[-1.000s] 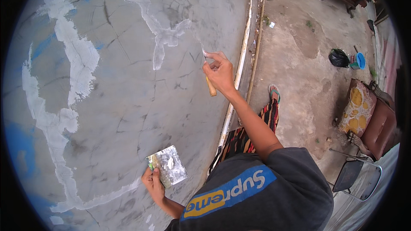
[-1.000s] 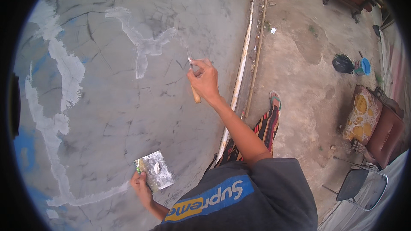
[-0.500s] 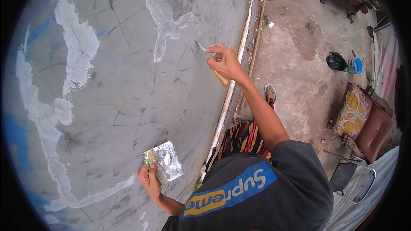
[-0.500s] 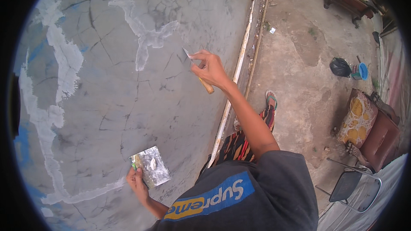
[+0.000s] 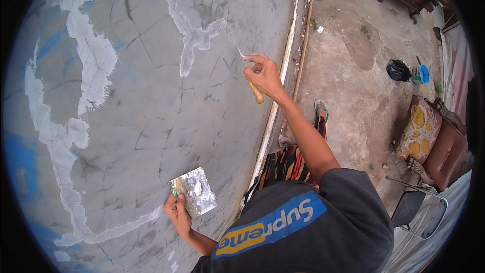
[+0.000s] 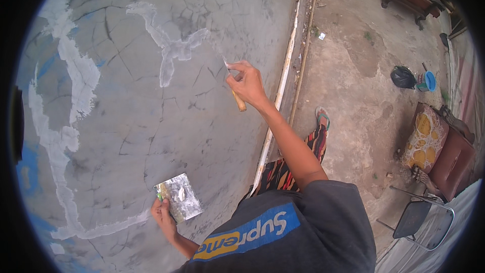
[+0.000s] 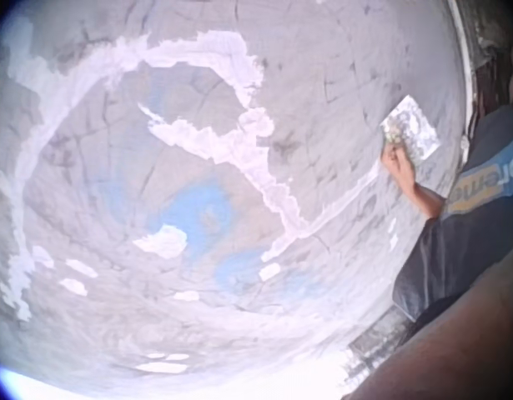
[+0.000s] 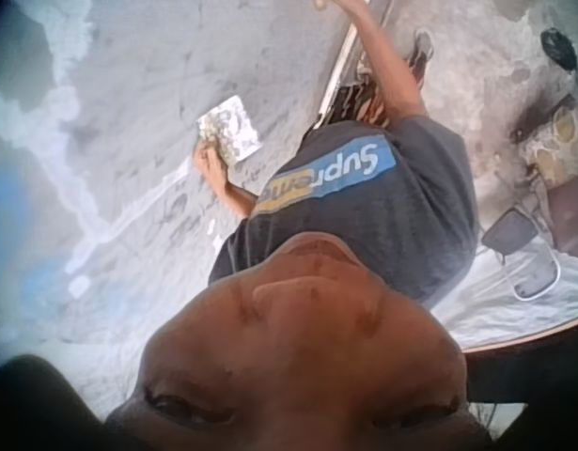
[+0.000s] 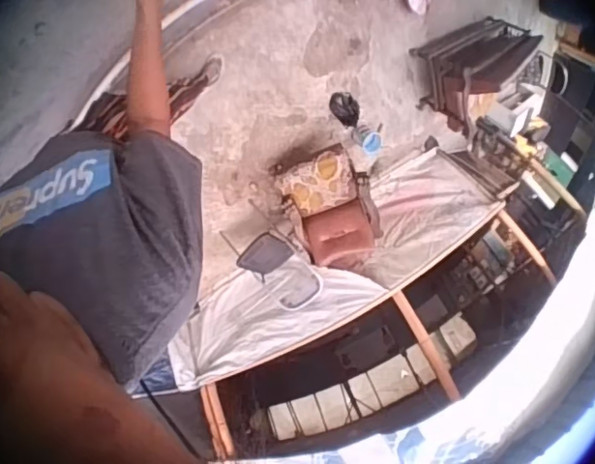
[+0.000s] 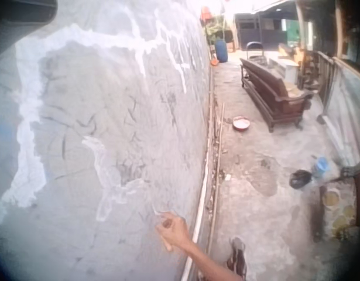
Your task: The person uses a putty knife to apply white wall compound to a concrete wall, repeatedly scooping compound from a small metal tray and smoothing it onto the surface. The person works methodically across different sections of the wall.
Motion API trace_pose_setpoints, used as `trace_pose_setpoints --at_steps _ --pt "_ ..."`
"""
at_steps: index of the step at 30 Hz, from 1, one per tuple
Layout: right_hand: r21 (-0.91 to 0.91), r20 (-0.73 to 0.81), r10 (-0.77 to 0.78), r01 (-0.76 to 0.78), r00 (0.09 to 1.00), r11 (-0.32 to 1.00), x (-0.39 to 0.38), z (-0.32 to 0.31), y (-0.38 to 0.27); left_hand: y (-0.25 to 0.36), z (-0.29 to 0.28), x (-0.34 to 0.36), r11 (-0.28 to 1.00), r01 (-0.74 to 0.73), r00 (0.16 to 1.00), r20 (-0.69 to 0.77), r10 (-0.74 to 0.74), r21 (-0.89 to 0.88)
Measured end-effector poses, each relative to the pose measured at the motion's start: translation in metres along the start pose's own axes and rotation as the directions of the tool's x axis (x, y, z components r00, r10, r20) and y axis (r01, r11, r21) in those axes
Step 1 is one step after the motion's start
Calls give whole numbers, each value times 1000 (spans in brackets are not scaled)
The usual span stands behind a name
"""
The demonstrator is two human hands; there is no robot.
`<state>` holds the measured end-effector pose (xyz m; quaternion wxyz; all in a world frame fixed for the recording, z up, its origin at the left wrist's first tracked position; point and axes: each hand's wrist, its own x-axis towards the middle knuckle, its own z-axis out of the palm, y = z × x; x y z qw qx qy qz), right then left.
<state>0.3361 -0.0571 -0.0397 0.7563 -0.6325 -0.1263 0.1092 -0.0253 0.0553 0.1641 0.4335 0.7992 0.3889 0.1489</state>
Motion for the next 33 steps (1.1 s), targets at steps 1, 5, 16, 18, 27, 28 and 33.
trace_pose_setpoints --at_steps 1,5,16,18,27,28,33 --pt "-14 -13 -8 8 1000 1000 6 -1 0 1 -1 -1 1000 6 1000 1 -6 3" --pt "-90 -11 -23 22 1000 996 13 8 -9 2 3 3 1000 -26 1000 0 26 -12" --pt "94 -7 55 -54 998 994 21 -5 -5 1 8 -1 999 -32 998 -53 33 21" --pt "25 73 33 -35 997 999 22 -10 -9 1 8 -2 999 -34 998 -50 35 28" --pt "32 147 41 -46 988 998 37 -31 -8 -6 6 -2 999 -28 999 -45 29 22" --pt "38 131 28 -33 991 999 39 -29 -12 -9 8 -2 999 -46 997 -57 47 11" --pt "39 305 27 -40 952 998 24 -30 -15 -8 6 -2 999 -43 998 -36 43 13"
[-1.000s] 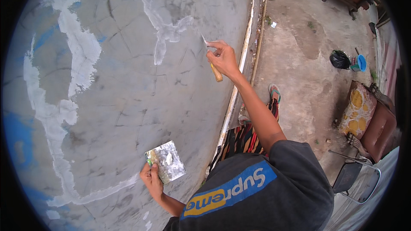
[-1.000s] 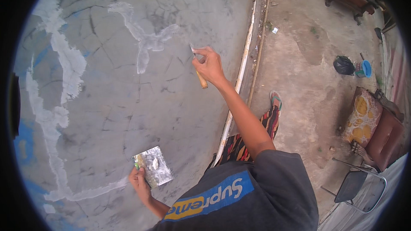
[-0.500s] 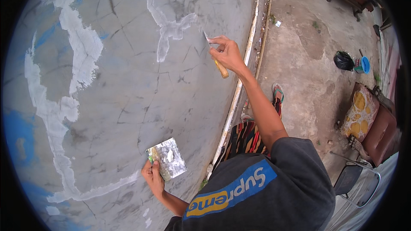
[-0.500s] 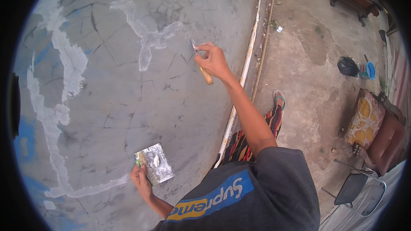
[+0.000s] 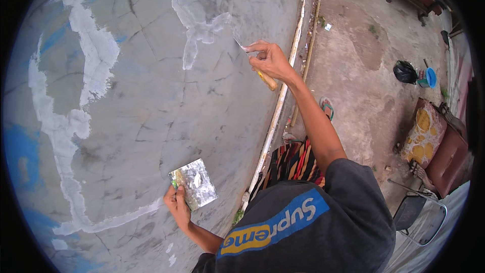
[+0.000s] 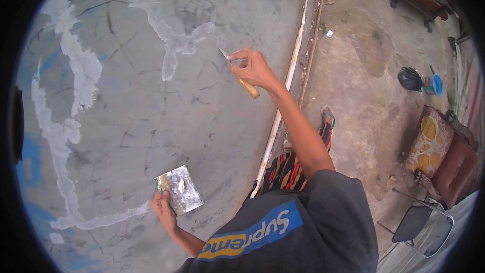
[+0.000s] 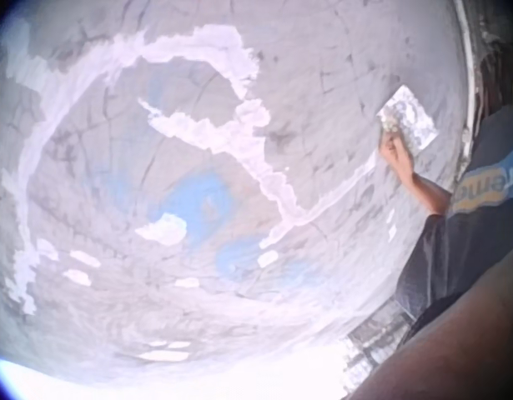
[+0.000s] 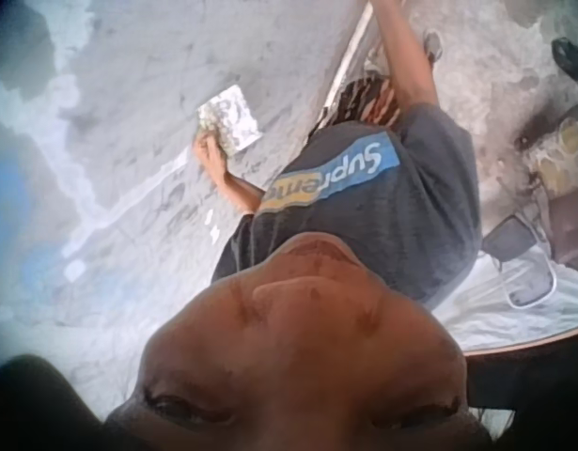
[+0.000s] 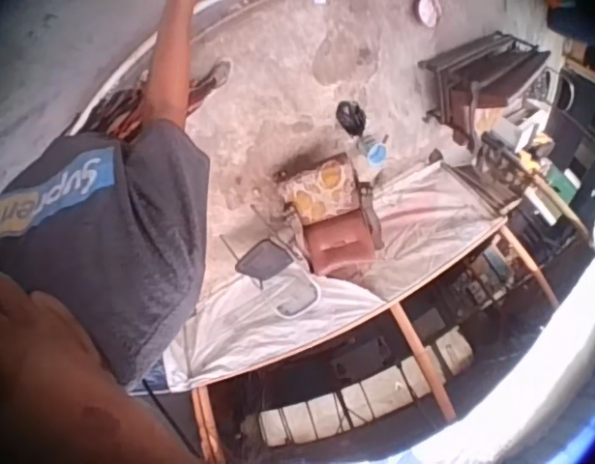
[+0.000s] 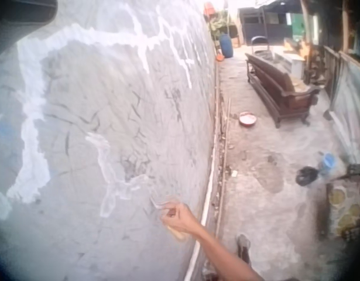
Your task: The person uses a putty knife to apply white wall compound to a concrete wall, repeatedly scooping compound from a small metal tray and smoothing it onto the surface. The person works methodically across different sections of the wall.
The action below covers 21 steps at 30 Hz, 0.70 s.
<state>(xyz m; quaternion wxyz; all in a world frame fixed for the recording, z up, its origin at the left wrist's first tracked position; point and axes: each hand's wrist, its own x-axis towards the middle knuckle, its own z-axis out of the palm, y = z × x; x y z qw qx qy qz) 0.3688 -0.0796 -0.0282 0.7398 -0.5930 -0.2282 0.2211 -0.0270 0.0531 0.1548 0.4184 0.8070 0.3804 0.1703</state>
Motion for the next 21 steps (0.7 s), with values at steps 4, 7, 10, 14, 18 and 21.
trace_pose_setpoints --at_steps 4,7,10,14,18,21 --pt "389 183 224 -279 957 878 -19 -20 -4 2 -1 -1 1000 5 1000 12 -4 -7" --pt "687 238 209 -316 949 654 -40 -23 1 13 -1 -1 999 34 999 40 -35 20" --pt "691 294 318 -430 901 581 -75 -16 -8 13 1 -1 996 54 994 88 -60 74" --pt "575 279 398 -484 874 660 -134 -16 -23 14 49 -1 989 114 976 198 -93 -97" --pt "108 132 211 -226 968 968 -192 -20 -43 -2 129 12 646 468 884 314 -347 -603" --pt "-254 182 23 24 983 967 -211 -16 -77 21 154 19 519 585 811 456 -366 -623"
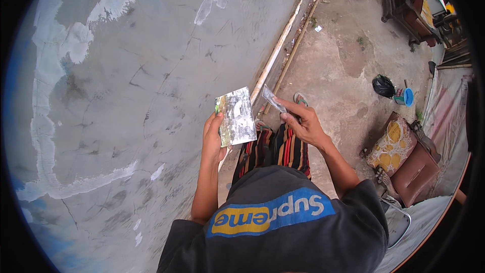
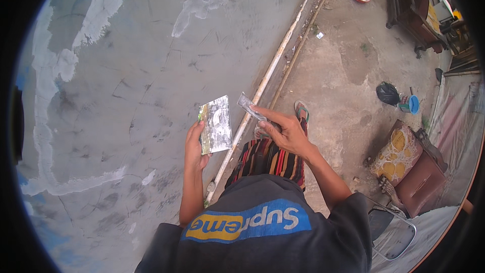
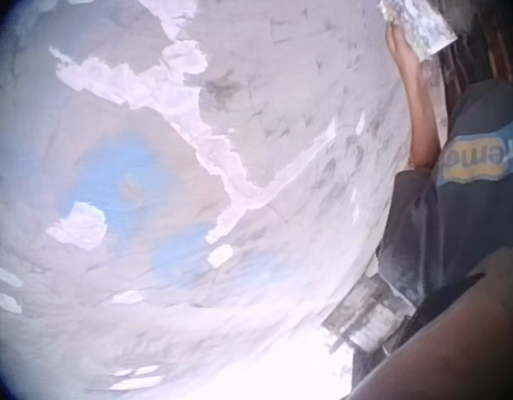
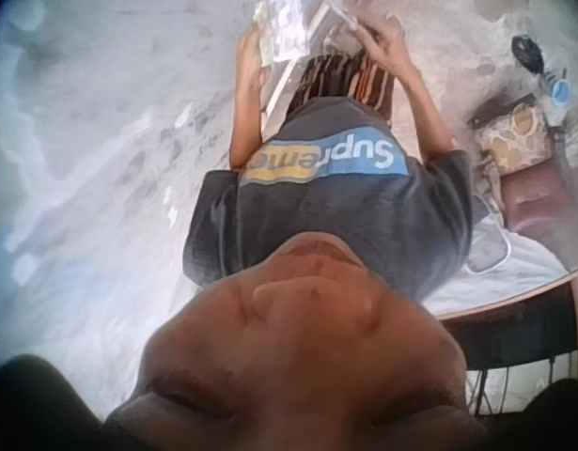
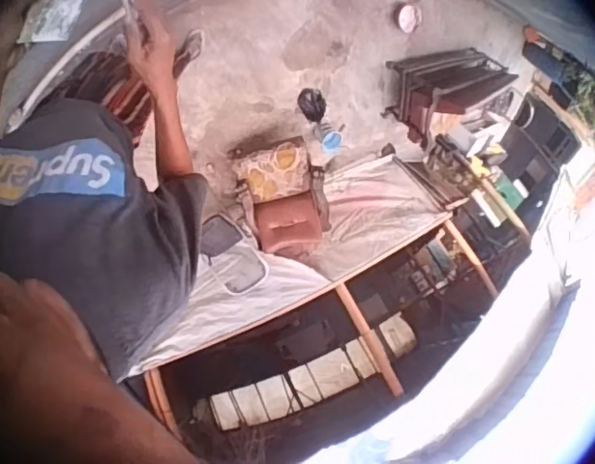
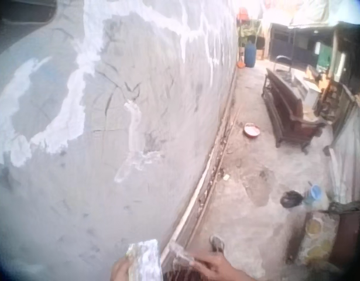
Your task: The person uses a putty knife to apply white wall compound to a concrete wall, repeatedly scooping compound from a small metal tray and smoothing it onto the surface. The person works methodically across different sections of the wall.
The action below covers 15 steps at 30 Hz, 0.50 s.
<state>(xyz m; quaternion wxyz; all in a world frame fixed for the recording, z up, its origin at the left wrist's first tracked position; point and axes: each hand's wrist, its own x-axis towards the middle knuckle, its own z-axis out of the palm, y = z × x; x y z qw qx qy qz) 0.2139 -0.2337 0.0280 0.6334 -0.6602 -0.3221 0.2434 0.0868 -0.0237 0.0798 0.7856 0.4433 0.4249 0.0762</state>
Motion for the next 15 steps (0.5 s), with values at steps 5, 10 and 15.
trace_pose_setpoints --at_steps 5,10,15 --pt "-130 166 -186 209 968 969 3 -18 -19 -7 20 -4 998 3 992 125 5 -59" --pt "-258 401 -222 341 889 904 -13 -51 -5 -4 24 -14 994 -17 989 145 32 -107" --pt "-225 342 -187 274 921 935 -20 -119 -12 -11 76 -35 999 -51 994 92 52 -10"
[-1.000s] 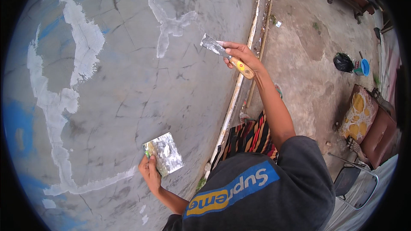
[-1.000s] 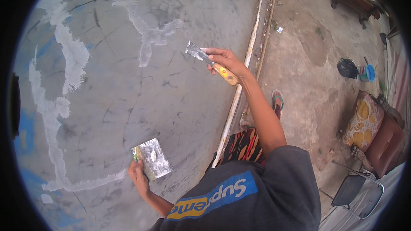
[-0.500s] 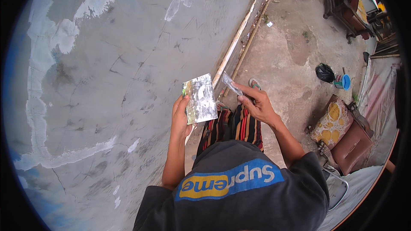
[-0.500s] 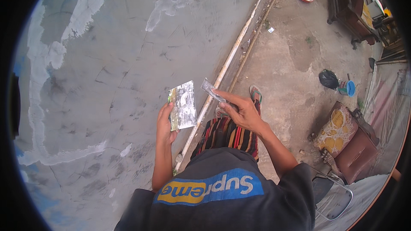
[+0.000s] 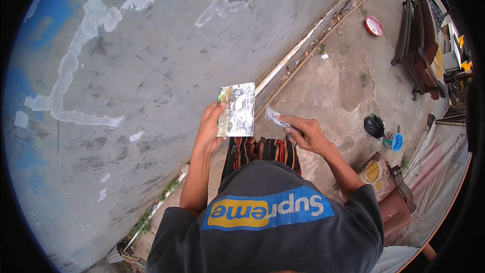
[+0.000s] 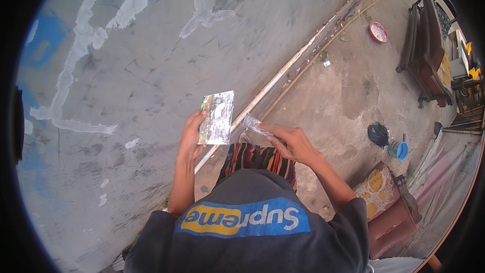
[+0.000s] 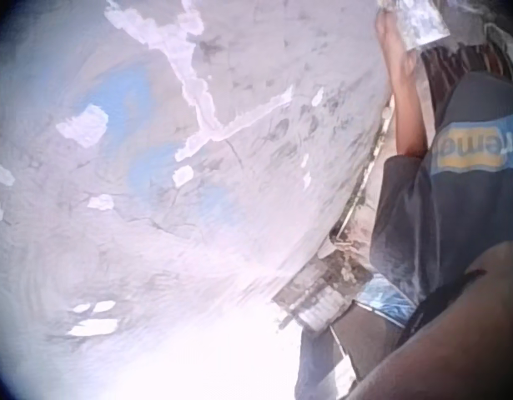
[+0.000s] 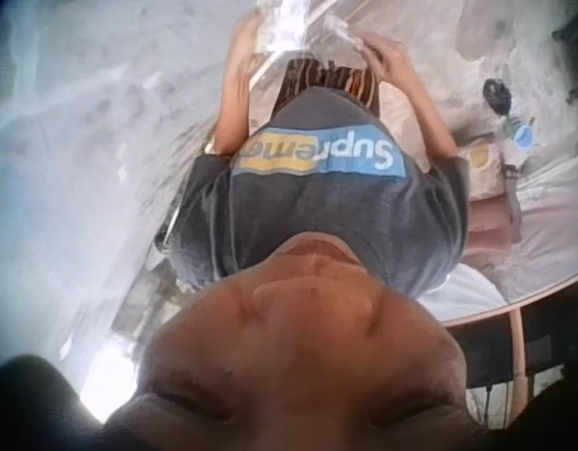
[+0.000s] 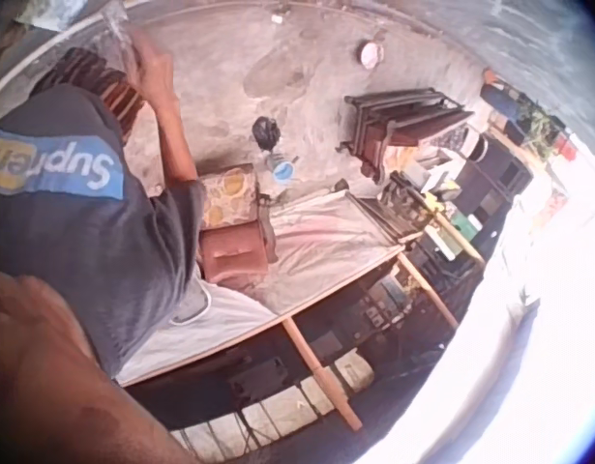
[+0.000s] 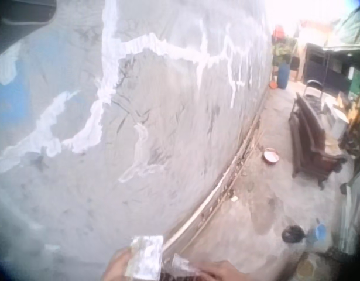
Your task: The person uses a putty knife to apply white wall compound to a concrete wall, repeatedly scooping compound from a small metal tray and smoothing it onto the surface. The person works methodically across different sections of the wall.
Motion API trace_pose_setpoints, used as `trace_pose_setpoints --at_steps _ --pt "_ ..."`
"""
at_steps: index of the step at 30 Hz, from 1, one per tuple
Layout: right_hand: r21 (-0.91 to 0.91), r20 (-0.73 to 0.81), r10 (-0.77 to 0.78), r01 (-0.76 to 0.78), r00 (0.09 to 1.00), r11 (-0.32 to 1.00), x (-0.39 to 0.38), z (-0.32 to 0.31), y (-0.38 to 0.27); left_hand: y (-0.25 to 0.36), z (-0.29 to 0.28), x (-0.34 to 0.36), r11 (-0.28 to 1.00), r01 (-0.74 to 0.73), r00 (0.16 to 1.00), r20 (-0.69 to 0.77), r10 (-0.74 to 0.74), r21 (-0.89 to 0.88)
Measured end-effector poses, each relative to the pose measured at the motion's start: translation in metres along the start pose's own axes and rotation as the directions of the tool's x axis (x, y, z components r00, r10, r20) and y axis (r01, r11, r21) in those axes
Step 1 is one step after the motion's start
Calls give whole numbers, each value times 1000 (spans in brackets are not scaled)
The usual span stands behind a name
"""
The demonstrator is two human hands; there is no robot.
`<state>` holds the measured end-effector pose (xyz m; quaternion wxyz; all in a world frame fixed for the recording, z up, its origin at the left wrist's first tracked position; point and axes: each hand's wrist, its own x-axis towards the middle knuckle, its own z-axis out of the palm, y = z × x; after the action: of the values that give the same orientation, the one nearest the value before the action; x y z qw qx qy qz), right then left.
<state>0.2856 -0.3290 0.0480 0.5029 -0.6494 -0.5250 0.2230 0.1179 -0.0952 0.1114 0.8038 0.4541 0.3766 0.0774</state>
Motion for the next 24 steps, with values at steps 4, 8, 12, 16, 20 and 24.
trace_pose_setpoints --at_steps 4,8,12,16,20,24 --pt "-49 -42 -45 43 998 998 8 -60 -8 -24 48 3 998 -59 998 -12 59 12" --pt "-303 289 -33 124 957 945 -13 -98 -7 -29 91 -4 976 -175 978 -93 188 128" --pt "-150 215 101 -69 971 986 -28 -125 2 -36 115 -8 955 -234 961 -104 255 182" --pt "-146 175 177 -152 969 977 -14 -152 -9 -49 121 -11 842 -287 937 -47 345 457" --pt "-360 305 110 8 946 933 9 -171 7 -36 129 -13 865 -110 993 23 114 489" --pt "-348 441 142 23 886 937 30 -192 4 -27 138 -9 879 -17 1000 21 8 476"
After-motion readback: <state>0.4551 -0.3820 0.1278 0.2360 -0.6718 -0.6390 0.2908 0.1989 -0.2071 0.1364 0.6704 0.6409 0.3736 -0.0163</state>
